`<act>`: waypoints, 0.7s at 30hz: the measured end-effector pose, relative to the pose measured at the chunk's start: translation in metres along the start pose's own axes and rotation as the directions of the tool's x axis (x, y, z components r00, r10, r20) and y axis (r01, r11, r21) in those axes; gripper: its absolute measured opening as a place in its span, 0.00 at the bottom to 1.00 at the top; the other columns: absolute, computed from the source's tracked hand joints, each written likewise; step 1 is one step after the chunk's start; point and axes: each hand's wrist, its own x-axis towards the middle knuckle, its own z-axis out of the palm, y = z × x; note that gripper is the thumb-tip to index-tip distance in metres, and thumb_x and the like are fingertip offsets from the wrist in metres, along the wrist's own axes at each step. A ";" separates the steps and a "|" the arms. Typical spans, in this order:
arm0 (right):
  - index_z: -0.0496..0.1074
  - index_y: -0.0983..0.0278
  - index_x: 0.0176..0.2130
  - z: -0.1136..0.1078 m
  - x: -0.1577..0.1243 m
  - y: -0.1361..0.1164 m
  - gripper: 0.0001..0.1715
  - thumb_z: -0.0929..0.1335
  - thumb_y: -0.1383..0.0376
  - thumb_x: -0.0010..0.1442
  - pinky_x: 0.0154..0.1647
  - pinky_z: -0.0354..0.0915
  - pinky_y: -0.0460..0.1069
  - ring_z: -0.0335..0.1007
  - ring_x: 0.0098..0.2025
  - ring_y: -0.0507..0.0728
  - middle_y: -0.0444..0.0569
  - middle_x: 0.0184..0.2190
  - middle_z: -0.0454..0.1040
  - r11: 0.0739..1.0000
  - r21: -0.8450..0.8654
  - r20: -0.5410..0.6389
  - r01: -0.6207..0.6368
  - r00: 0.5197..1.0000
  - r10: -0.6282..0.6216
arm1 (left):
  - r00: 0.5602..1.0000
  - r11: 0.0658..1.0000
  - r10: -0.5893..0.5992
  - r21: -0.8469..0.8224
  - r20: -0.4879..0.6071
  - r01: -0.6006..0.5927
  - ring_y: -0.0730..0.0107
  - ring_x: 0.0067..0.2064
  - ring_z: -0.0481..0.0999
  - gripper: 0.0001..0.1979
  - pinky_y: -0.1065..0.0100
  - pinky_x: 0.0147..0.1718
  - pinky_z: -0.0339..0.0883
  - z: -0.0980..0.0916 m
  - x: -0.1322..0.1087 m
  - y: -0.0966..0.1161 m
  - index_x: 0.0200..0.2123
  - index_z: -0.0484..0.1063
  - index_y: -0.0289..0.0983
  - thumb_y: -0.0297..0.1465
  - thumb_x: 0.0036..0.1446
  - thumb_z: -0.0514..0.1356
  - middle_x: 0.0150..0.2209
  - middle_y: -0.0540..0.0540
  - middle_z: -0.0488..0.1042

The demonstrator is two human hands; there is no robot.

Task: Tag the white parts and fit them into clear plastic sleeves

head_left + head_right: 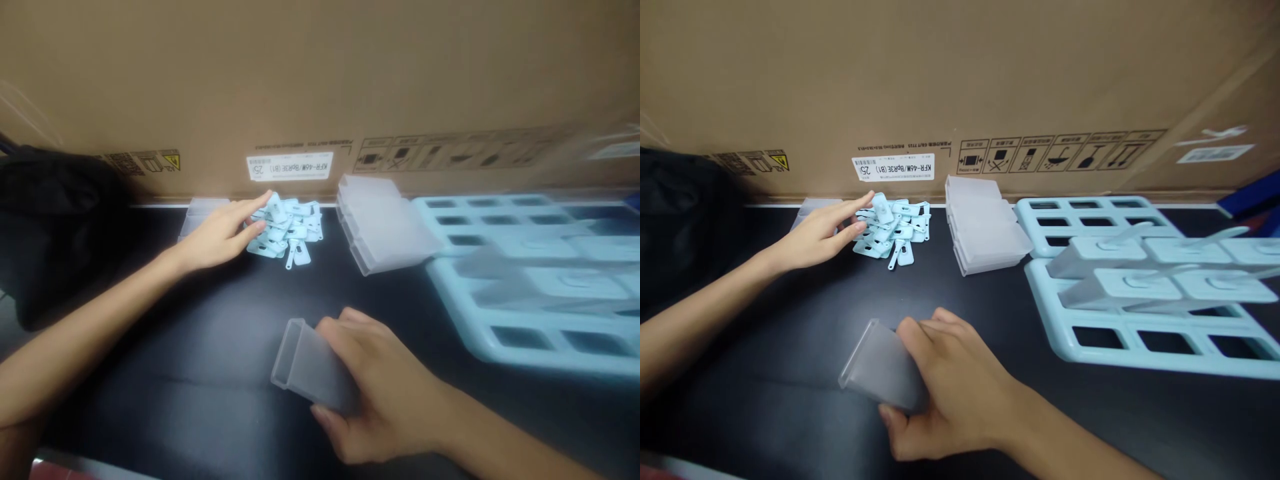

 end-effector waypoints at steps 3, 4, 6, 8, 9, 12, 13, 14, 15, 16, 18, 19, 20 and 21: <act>0.58 0.58 0.34 -0.001 0.002 -0.001 0.17 0.67 0.53 0.52 0.34 0.55 0.52 0.56 0.25 0.53 0.42 0.25 0.68 1.000 -0.023 -0.033 -0.016 0.999 0.016 | 0.999 1.000 0.014 0.010 -0.032 -0.014 0.59 0.53 0.76 0.30 0.50 0.59 0.68 -0.005 -0.004 0.011 0.74 0.55 0.41 0.46 0.74 0.49 0.64 0.37 0.71; 0.58 0.58 0.34 -0.002 0.002 -0.001 0.16 0.67 0.53 0.52 0.34 0.56 0.52 0.57 0.26 0.54 0.42 0.25 0.69 0.999 -0.035 -0.051 -0.025 0.998 0.023 | 0.998 0.998 0.055 -0.023 -0.026 -0.056 0.58 0.53 0.76 0.31 0.51 0.59 0.69 -0.008 -0.006 0.021 0.73 0.56 0.40 0.47 0.74 0.49 0.65 0.36 0.71; 0.60 0.58 0.35 -0.003 0.003 -0.002 0.16 0.67 0.54 0.51 0.35 0.58 0.53 0.60 0.26 0.55 0.43 0.25 0.70 0.998 -0.043 -0.083 -0.038 0.996 0.035 | 0.972 0.964 0.225 -0.163 0.066 -0.212 0.59 0.52 0.77 0.33 0.56 0.54 0.73 -0.016 -0.012 0.045 0.72 0.58 0.41 0.50 0.71 0.53 0.61 0.37 0.74; 0.63 0.59 0.37 -0.003 0.003 -0.002 0.16 0.68 0.56 0.50 0.36 0.60 0.53 0.63 0.27 0.56 0.44 0.27 0.72 0.999 -0.020 -0.093 -0.039 0.995 0.037 | 0.876 0.888 0.423 -0.299 0.233 -0.349 0.58 0.50 0.79 0.35 0.61 0.49 0.76 -0.021 -0.019 0.073 0.68 0.65 0.43 0.52 0.63 0.63 0.57 0.38 0.76; 0.64 0.59 0.39 -0.003 0.003 -0.003 0.17 0.69 0.57 0.49 0.36 0.61 0.53 0.65 0.27 0.56 0.44 0.28 0.74 0.999 -0.013 -0.095 -0.041 0.995 0.040 | 0.842 0.862 0.477 -0.323 0.251 -0.391 0.59 0.48 0.80 0.34 0.63 0.47 0.77 -0.023 -0.022 0.085 0.65 0.69 0.44 0.52 0.61 0.66 0.55 0.39 0.77; 0.64 0.60 0.40 0.000 0.004 -0.002 0.18 0.70 0.56 0.50 0.32 0.61 0.52 0.67 0.27 0.56 0.44 0.28 0.74 0.997 -0.053 -0.127 -0.060 0.990 0.053 | 0.805 0.840 0.532 -0.286 0.264 -0.461 0.63 0.45 0.81 0.24 0.66 0.43 0.78 -0.029 -0.027 0.109 0.58 0.75 0.43 0.47 0.62 0.67 0.51 0.41 0.78; 0.64 0.60 0.40 0.000 0.006 -0.002 0.17 0.69 0.55 0.53 0.31 0.61 0.51 0.67 0.27 0.56 0.44 0.27 0.74 0.995 -0.081 -0.150 -0.059 0.988 0.047 | 0.803 0.839 0.537 -0.263 0.258 -0.477 0.63 0.45 0.81 0.22 0.67 0.43 0.78 -0.032 -0.027 0.110 0.56 0.76 0.43 0.45 0.63 0.66 0.50 0.41 0.79; 0.65 0.60 0.40 0.000 0.007 -0.003 0.17 0.69 0.54 0.56 0.30 0.62 0.51 0.69 0.27 0.57 0.45 0.28 0.74 0.992 -0.114 -0.182 -0.045 0.983 0.024 | 0.803 0.837 0.542 -0.243 0.248 -0.490 0.63 0.45 0.81 0.19 0.67 0.44 0.78 -0.037 -0.025 0.108 0.55 0.77 0.43 0.44 0.64 0.66 0.49 0.42 0.79; 0.66 0.61 0.43 -0.002 0.008 -0.003 0.18 0.68 0.53 0.59 0.31 0.63 0.52 0.70 0.28 0.57 0.46 0.29 0.74 0.987 -0.158 -0.222 -0.029 0.975 -0.007 | 0.808 0.838 0.542 -0.224 0.231 -0.498 0.63 0.46 0.81 0.18 0.66 0.44 0.78 -0.043 -0.023 0.102 0.53 0.78 0.44 0.44 0.65 0.65 0.48 0.42 0.80; 0.66 0.62 0.48 -0.006 0.008 -0.004 0.20 0.67 0.52 0.62 0.31 0.64 0.52 0.71 0.29 0.57 0.47 0.30 0.75 0.976 -0.216 -0.271 -0.019 0.962 -0.041 | 0.823 0.846 0.530 -0.198 0.204 -0.495 0.62 0.47 0.81 0.17 0.65 0.45 0.78 -0.051 -0.020 0.093 0.52 0.78 0.44 0.45 0.65 0.65 0.49 0.42 0.80; 0.65 0.63 0.57 -0.021 0.003 -0.006 0.26 0.66 0.51 0.66 0.31 0.63 0.53 0.71 0.28 0.58 0.47 0.30 0.75 0.933 -0.356 -0.392 -0.054 0.915 -0.097 | 0.884 0.890 0.453 -0.111 0.114 -0.442 0.59 0.50 0.81 0.18 0.63 0.48 0.77 -0.066 -0.014 0.065 0.51 0.79 0.45 0.47 0.65 0.64 0.52 0.41 0.80; 0.65 0.62 0.59 -0.031 -0.004 -0.005 0.28 0.66 0.51 0.66 0.30 0.62 0.53 0.69 0.27 0.58 0.47 0.29 0.73 0.903 -0.413 -0.464 -0.119 0.881 -0.096 | 0.922 0.922 0.386 -0.039 0.024 -0.385 0.58 0.52 0.81 0.18 0.61 0.50 0.76 -0.073 -0.012 0.047 0.51 0.79 0.45 0.48 0.64 0.64 0.53 0.41 0.80; 0.65 0.60 0.60 -0.044 -0.015 -0.003 0.28 0.66 0.50 0.66 0.29 0.61 0.53 0.68 0.27 0.58 0.47 0.28 0.72 0.878 -0.439 -0.523 -0.189 0.849 -0.079 | 0.944 0.946 0.324 0.028 -0.065 -0.323 0.57 0.54 0.80 0.19 0.59 0.53 0.75 -0.078 -0.011 0.027 0.52 0.79 0.46 0.49 0.65 0.63 0.54 0.42 0.79; 0.66 0.57 0.60 -0.058 -0.030 0.003 0.27 0.67 0.50 0.67 0.30 0.60 0.54 0.68 0.27 0.59 0.47 0.28 0.72 0.853 -0.433 -0.588 -0.290 0.809 -0.023 | 0.953 0.960 0.275 0.081 -0.126 -0.266 0.57 0.55 0.79 0.19 0.57 0.55 0.74 -0.081 -0.012 0.006 0.53 0.78 0.46 0.49 0.65 0.63 0.55 0.42 0.79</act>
